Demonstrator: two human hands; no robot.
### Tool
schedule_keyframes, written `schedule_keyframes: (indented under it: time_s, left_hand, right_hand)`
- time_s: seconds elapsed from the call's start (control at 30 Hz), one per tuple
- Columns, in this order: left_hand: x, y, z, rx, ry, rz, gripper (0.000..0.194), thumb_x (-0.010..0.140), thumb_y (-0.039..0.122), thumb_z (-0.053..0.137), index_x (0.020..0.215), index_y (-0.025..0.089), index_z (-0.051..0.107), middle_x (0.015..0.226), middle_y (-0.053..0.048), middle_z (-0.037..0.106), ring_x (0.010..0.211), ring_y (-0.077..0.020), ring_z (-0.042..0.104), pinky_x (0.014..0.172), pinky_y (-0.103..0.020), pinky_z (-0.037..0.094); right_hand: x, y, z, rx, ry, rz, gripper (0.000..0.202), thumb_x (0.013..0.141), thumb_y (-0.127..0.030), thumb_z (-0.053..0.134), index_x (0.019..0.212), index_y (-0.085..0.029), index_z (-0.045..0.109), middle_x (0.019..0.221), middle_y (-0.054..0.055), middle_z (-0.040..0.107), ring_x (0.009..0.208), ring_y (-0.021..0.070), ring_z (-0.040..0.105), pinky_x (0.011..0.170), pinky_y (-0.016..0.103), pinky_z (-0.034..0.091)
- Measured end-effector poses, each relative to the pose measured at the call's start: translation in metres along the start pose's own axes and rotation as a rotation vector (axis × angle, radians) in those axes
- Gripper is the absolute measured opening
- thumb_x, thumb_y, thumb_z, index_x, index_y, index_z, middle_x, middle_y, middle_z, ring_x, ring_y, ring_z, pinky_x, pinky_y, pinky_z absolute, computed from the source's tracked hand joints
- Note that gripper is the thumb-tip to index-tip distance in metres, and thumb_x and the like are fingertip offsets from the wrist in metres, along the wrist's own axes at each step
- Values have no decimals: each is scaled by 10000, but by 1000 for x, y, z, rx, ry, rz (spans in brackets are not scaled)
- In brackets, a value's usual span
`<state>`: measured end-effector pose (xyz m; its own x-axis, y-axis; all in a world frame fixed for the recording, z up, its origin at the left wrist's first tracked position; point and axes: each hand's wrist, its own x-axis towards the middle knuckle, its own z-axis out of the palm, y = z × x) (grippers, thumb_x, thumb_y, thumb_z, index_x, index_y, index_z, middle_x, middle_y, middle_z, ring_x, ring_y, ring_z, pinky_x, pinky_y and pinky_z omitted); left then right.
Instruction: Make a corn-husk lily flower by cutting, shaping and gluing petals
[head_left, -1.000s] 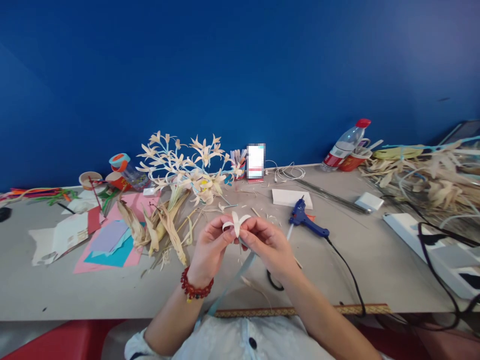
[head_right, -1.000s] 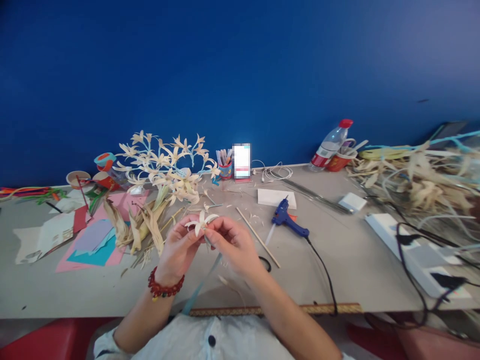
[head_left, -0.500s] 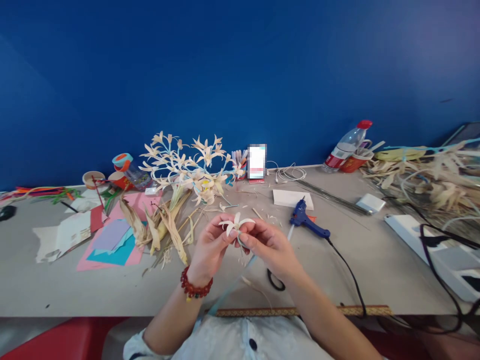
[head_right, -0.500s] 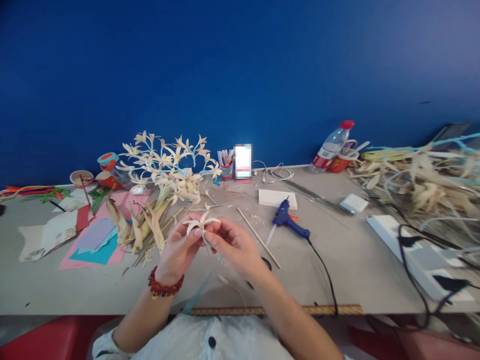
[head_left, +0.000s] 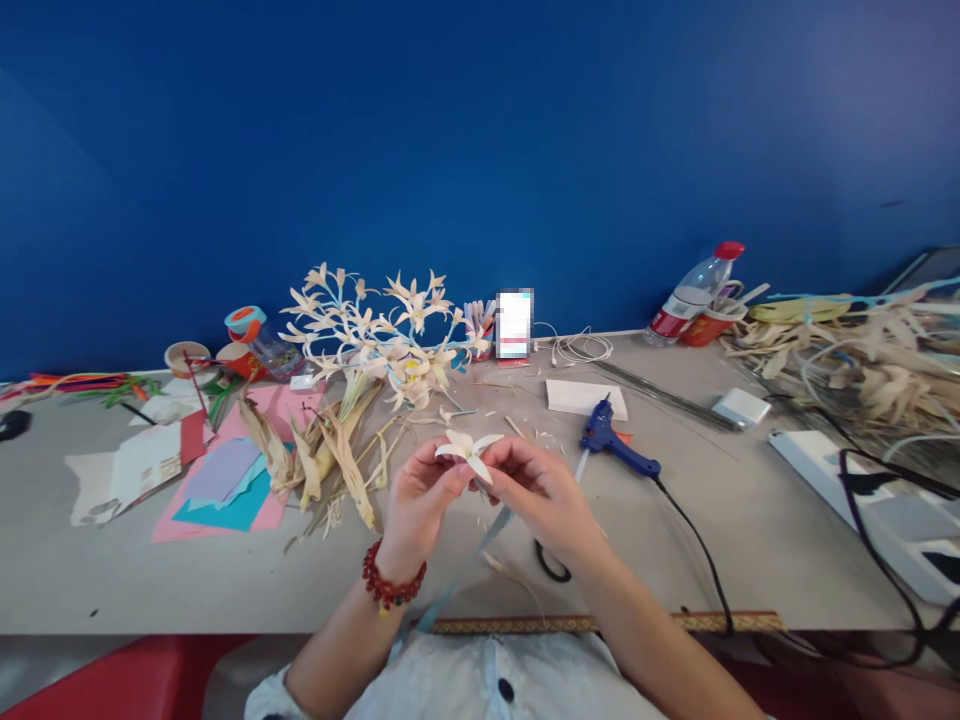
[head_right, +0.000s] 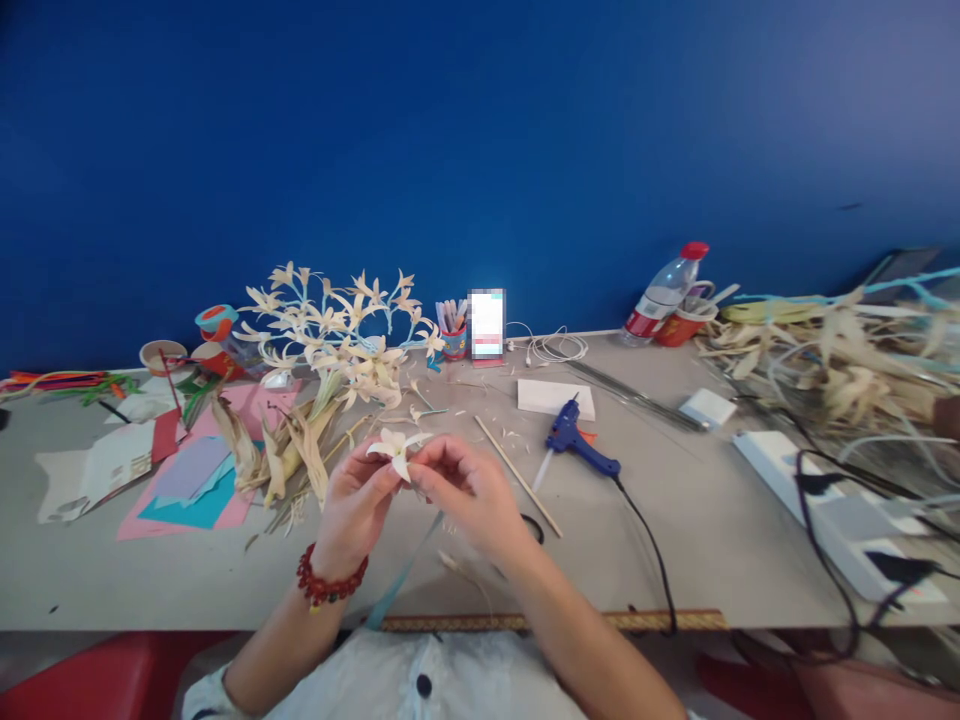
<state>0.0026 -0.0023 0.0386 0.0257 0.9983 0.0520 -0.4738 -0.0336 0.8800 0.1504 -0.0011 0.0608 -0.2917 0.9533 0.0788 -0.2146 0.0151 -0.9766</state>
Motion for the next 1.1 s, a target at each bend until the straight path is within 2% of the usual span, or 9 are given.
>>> schedule_keyframes:
  time_s: [0.2, 0.37, 0.47, 0.8, 1.1]
  left_hand:
    - [5, 3, -2, -64, -68, -81, 201, 681, 284, 825, 747, 172, 672, 698, 15, 629, 556, -84, 535, 539, -213, 435]
    - [3, 4, -1, -79, -84, -50, 150, 714, 198, 800, 777, 179, 665, 721, 24, 629, 618, -86, 567, 607, -211, 470]
    - [2, 5, 0, -57, -86, -57, 153, 720, 203, 795, 770, 175, 652, 714, 23, 622, 618, -88, 565, 611, -213, 473]
    - [3, 8, 4, -26, -59, -81, 230, 691, 276, 804, 716, 172, 601, 645, 28, 612, 514, -84, 534, 508, -214, 464]
    - [5, 10, 3, -90, -84, -142, 226, 697, 253, 798, 686, 158, 593, 627, 34, 574, 505, -72, 504, 487, -203, 453]
  right_hand:
    - [6, 1, -5, 116, -135, 68, 301, 802, -452, 729, 743, -179, 618, 697, 4, 602, 600, 114, 495, 558, 237, 409]
    - [3, 2, -2, 37, -42, 24, 296, 811, -437, 724, 729, -181, 599, 657, -15, 547, 590, 110, 468, 546, 231, 385]
    - [2, 2, 0, 11, -20, 12, 294, 809, -447, 722, 736, -186, 606, 660, -15, 545, 592, 116, 469, 545, 234, 391]
    - [7, 5, -7, 239, -145, 140, 264, 761, -406, 784, 758, -173, 660, 699, 11, 647, 581, 106, 511, 539, 229, 406]
    - [7, 9, -5, 307, -139, 144, 206, 772, -343, 785, 752, -168, 679, 672, 3, 642, 568, 95, 504, 518, 217, 382]
